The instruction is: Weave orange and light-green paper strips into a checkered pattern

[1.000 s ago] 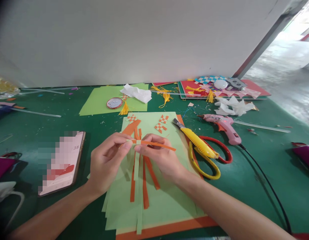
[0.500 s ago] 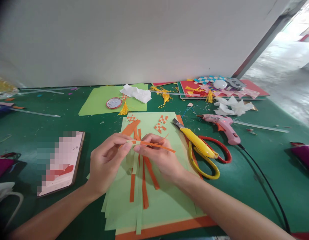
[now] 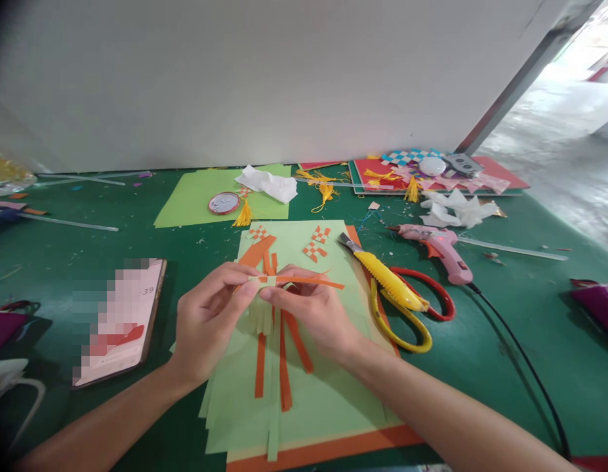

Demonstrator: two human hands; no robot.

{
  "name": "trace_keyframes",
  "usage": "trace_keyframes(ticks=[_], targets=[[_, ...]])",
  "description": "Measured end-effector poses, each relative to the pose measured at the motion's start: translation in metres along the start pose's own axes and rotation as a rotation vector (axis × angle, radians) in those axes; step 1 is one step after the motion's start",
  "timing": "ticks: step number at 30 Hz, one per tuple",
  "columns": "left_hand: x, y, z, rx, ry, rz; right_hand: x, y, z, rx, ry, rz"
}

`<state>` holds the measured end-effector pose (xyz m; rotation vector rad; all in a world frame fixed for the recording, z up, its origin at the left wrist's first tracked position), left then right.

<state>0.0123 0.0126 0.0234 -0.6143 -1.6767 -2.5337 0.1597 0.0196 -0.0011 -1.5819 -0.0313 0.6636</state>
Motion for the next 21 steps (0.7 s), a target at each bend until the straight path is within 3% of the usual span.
trace_keyframes(ticks=[6, 12, 14, 18, 21], targets=[[-0.002, -0.003, 0.001, 0.045, -0.017, -0.025, 0.000, -0.014, -0.003, 0.077, 0.076, -0.302], [0.000, -0.005, 0.002, 0.147, 0.023, -0.120, 0.013, -0.020, -0.006, 0.393, 0.123, -0.631], [0.001, -0.004, 0.002, 0.138, -0.027, -0.108, 0.017, -0.023, -0.007, 0.498, 0.123, -0.788], [0.000, -0.001, 0.001, 0.105, -0.252, -0.207, 0.018, -0.031, -0.011, 0.716, 0.083, -1.087], [0.000, 0.000, -0.001, 0.101, -0.306, -0.258, 0.016, -0.034, -0.014, 0.863, 0.079, -1.260]])
Point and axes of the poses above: each hand's wrist, its own z-axis towards the middle knuckle, its own x-axis out of the back of the hand, y = z × x, the point moved 2 cm from there along z, towards the middle knuckle, and after that the axes turned 12 degrees about -y, right-handed, at the moved point
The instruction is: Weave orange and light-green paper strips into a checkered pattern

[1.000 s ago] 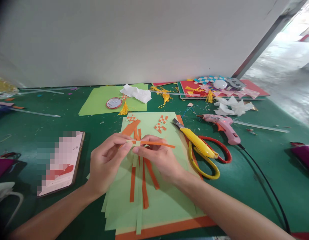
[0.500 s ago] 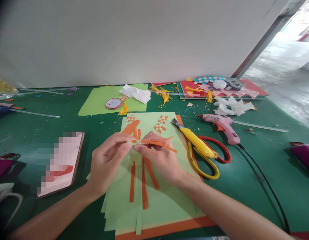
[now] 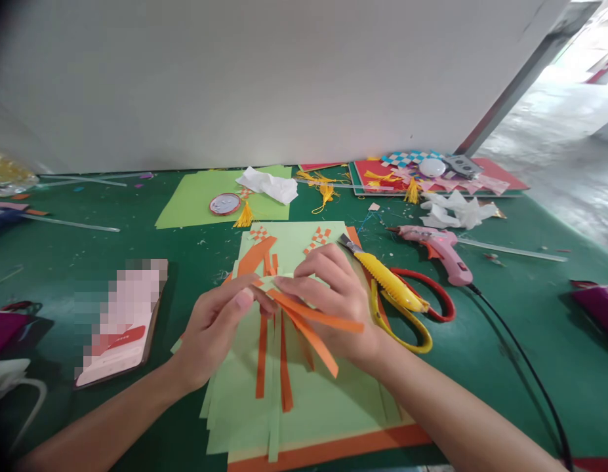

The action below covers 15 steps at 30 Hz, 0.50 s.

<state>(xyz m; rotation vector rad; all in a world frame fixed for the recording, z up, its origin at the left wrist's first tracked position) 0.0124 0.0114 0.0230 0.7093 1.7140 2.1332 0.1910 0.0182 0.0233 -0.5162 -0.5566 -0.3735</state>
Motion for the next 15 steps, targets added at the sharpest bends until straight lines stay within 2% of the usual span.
trace_keyframes(ticks=[4, 8, 15], targets=[[-0.0015, -0.0047, -0.0002, 0.020, -0.002, -0.109, 0.0005, -0.0050, 0.0008, 0.145, -0.008, -0.197], [-0.0021, -0.0074, 0.0016, 0.024, -0.009, -0.162, 0.0010, -0.0076, 0.0036, 0.193, -0.005, -0.285], [-0.0009, -0.0001, 0.0035, 0.000, 0.034, 0.023, 0.0014, -0.0070, 0.0039, 0.192, -0.028, -0.372]])
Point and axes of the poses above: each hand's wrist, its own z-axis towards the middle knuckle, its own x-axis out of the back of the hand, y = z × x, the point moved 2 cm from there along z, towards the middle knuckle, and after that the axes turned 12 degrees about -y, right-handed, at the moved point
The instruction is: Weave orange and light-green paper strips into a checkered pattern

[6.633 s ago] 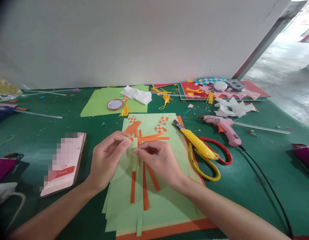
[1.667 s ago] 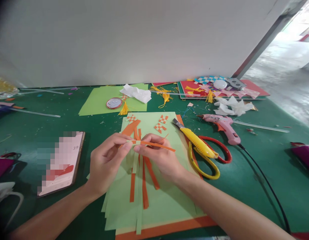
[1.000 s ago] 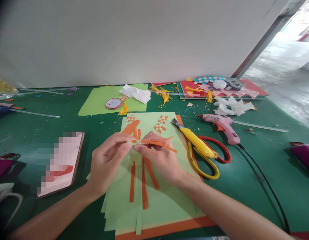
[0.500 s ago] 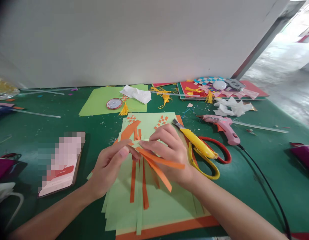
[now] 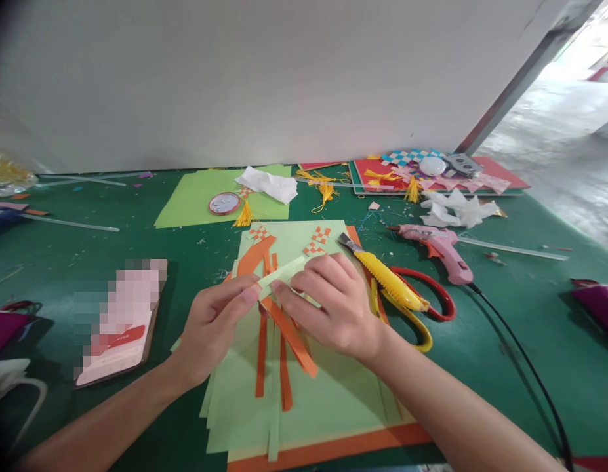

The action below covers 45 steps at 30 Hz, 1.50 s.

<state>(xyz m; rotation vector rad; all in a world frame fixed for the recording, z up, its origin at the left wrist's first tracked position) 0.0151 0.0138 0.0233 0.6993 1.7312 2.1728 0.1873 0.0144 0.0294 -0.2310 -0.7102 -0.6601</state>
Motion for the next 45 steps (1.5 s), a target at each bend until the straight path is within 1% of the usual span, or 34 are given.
trace_keyframes(ticks=[6, 9, 18, 23, 25, 26, 28, 30, 31, 32, 34, 35, 36, 37, 42, 44, 45], targets=[[0.001, 0.004, 0.001, 0.039, 0.010, 0.097, 0.005, 0.001, 0.003, 0.073, -0.038, -0.087], [0.001, 0.004, 0.002, 0.044, 0.016, 0.114, 0.006, 0.001, 0.004, 0.098, -0.031, -0.113], [0.002, 0.004, 0.004, 0.029, 0.027, 0.148, 0.005, 0.002, 0.003, 0.114, -0.041, -0.135], [0.002, 0.004, 0.004, 0.032, 0.020, 0.152, 0.003, 0.005, 0.001, 0.100, -0.056, -0.133], [0.002, 0.003, 0.004, 0.037, 0.025, 0.156, 0.000, 0.007, -0.002, 0.055, -0.074, -0.103], [0.002, 0.002, 0.003, 0.039, 0.033, 0.158, -0.001, 0.008, -0.003, 0.010, -0.077, -0.071], [0.003, 0.001, 0.002, 0.049, 0.068, 0.165, -0.003, 0.011, -0.004, -0.155, -0.059, 0.017], [0.005, 0.000, 0.002, 0.065, 0.124, 0.168, -0.002, 0.015, -0.004, -0.391, -0.041, 0.143], [0.005, 0.001, 0.002, 0.070, 0.150, 0.171, -0.001, 0.017, -0.003, -0.509, -0.061, 0.232], [0.006, 0.001, 0.001, 0.068, 0.167, 0.177, -0.001, 0.018, -0.001, -0.609, -0.111, 0.345], [0.006, 0.003, 0.001, 0.043, 0.184, 0.215, -0.003, 0.020, 0.002, -0.723, -0.313, 0.651], [0.006, 0.003, 0.001, 0.029, 0.183, 0.246, -0.004, 0.020, 0.003, -0.740, -0.421, 0.812], [0.005, 0.004, 0.001, 0.015, 0.180, 0.280, -0.006, 0.020, 0.003, -0.746, -0.498, 0.948], [0.005, 0.003, 0.001, 0.000, 0.171, 0.313, -0.007, 0.019, 0.003, -0.730, -0.521, 1.062], [0.000, 0.001, 0.001, -0.090, 0.097, 0.415, -0.018, 0.015, -0.001, -0.779, -0.442, 1.486], [0.000, 0.002, 0.001, -0.105, 0.102, 0.425, -0.020, 0.011, -0.002, -0.748, -0.421, 1.623], [0.000, 0.003, 0.001, -0.109, 0.106, 0.422, -0.019, 0.011, -0.001, -0.725, -0.413, 1.651]])
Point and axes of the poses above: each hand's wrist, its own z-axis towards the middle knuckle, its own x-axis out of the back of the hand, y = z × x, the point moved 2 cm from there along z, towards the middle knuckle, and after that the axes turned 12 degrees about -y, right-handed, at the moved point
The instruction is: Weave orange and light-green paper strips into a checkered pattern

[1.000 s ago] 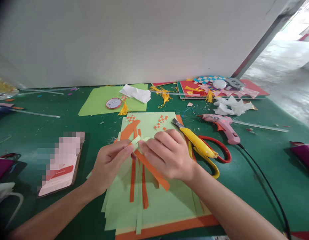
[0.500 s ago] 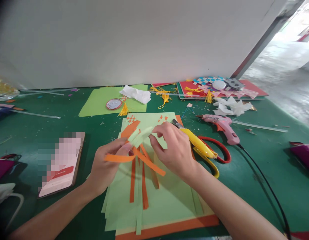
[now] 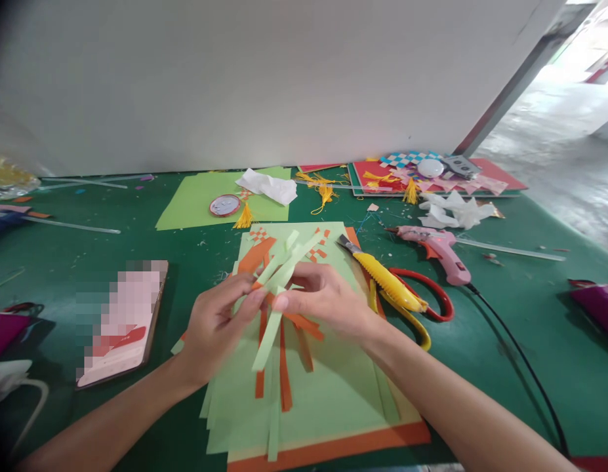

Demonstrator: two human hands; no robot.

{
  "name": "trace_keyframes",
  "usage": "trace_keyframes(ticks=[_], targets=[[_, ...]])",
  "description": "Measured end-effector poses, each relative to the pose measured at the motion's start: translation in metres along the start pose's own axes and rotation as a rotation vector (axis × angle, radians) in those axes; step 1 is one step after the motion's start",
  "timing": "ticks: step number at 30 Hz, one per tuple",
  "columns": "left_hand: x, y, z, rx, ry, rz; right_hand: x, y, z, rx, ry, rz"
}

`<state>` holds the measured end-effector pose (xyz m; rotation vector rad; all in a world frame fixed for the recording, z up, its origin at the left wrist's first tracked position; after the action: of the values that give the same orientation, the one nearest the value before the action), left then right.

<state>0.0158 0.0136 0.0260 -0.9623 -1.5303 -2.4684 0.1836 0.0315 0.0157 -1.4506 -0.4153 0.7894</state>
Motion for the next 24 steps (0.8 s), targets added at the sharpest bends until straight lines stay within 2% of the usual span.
trace_keyframes(ticks=[8, 11, 15, 24], targets=[[0.001, 0.003, 0.002, -0.005, 0.028, 0.003, -0.002, -0.003, 0.000, 0.001, -0.072, -0.098], [0.000, 0.003, 0.001, -0.043, 0.031, 0.027, -0.002, 0.000, 0.000, -0.030, 0.041, -0.109], [-0.002, 0.001, 0.000, -0.034, -0.008, 0.061, 0.000, 0.004, -0.003, -0.154, 0.214, -0.129], [-0.004, 0.000, -0.001, 0.004, -0.021, 0.054, 0.000, 0.007, -0.004, -0.183, 0.246, -0.099]])
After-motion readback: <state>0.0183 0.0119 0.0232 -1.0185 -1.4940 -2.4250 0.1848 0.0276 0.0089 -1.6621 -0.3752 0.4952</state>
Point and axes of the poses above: each hand's wrist, its own z-axis towards the middle knuckle, its own x-axis out of the back of the hand, y = z × x, the point moved 2 cm from there along z, towards the middle knuckle, and after that the axes turned 12 degrees about -y, right-handed, at the moved point
